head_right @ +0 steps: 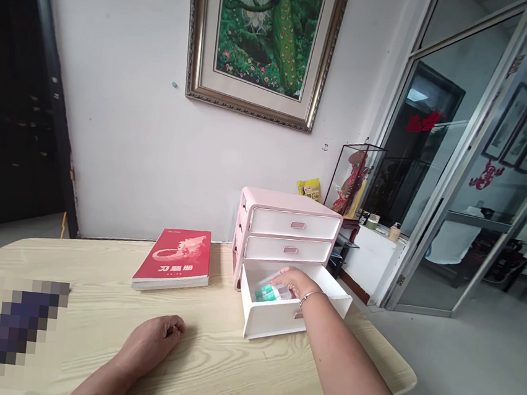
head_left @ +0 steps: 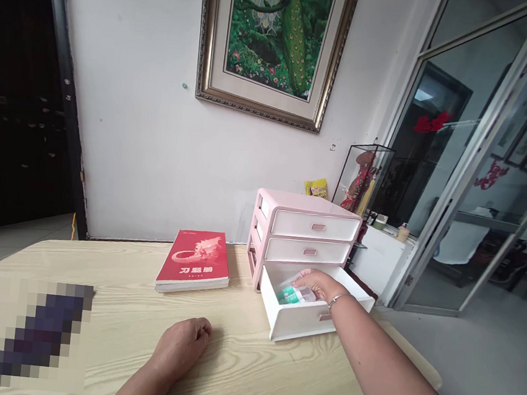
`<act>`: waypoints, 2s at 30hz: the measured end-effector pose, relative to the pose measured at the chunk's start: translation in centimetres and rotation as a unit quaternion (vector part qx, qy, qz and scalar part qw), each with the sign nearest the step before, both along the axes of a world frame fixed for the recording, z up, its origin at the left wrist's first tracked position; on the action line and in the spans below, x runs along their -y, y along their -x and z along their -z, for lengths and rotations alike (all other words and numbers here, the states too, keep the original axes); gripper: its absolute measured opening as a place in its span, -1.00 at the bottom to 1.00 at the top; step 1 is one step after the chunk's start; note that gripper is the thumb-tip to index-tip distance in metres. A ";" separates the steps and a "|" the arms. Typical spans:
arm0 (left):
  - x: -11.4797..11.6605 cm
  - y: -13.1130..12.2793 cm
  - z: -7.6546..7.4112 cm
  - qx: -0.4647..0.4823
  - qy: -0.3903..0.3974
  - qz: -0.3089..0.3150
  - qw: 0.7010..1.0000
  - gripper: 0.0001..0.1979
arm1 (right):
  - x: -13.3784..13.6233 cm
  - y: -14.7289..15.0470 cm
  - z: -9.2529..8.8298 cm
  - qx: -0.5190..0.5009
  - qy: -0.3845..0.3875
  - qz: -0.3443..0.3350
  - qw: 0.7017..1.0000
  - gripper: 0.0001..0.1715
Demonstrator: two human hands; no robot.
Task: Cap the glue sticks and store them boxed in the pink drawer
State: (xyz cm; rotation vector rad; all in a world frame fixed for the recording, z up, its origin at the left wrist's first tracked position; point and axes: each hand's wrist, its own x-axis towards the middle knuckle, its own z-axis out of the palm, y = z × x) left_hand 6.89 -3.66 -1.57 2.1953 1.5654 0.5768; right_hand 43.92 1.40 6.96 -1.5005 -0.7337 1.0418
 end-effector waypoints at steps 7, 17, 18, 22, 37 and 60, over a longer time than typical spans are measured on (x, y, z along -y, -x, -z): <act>0.2 0.0 -0.3 0.004 0.007 0.004 1.000 -0.73 | 1.6 -0.6 -3.1 0.051 0.020 0.024 0.998 -0.67; 1.1 0.3 -1.2 0.243 -0.016 0.048 0.969 -0.41 | 8.0 2.5 -6.9 -0.043 -0.059 -0.004 0.997 -0.70; 1.6 0.2 -1.6 0.280 -0.034 0.064 0.957 -0.28 | 8.6 3.9 -6.3 -0.058 -0.066 -0.021 0.996 -0.68; 3.7 0.0 -2.9 0.313 -0.102 0.160 0.931 0.09 | 10.4 10.6 -2.5 -0.077 -0.057 -0.115 0.989 -0.63; 3.2 1.2 -2.0 0.135 0.030 0.186 0.973 -0.05 | 12.8 9.9 7.3 0.111 -0.061 0.072 0.989 -0.44; 2.3 1.4 -1.5 0.082 0.051 0.157 0.983 -0.07 | -0.6 5.5 7.7 0.306 0.018 0.188 0.933 0.26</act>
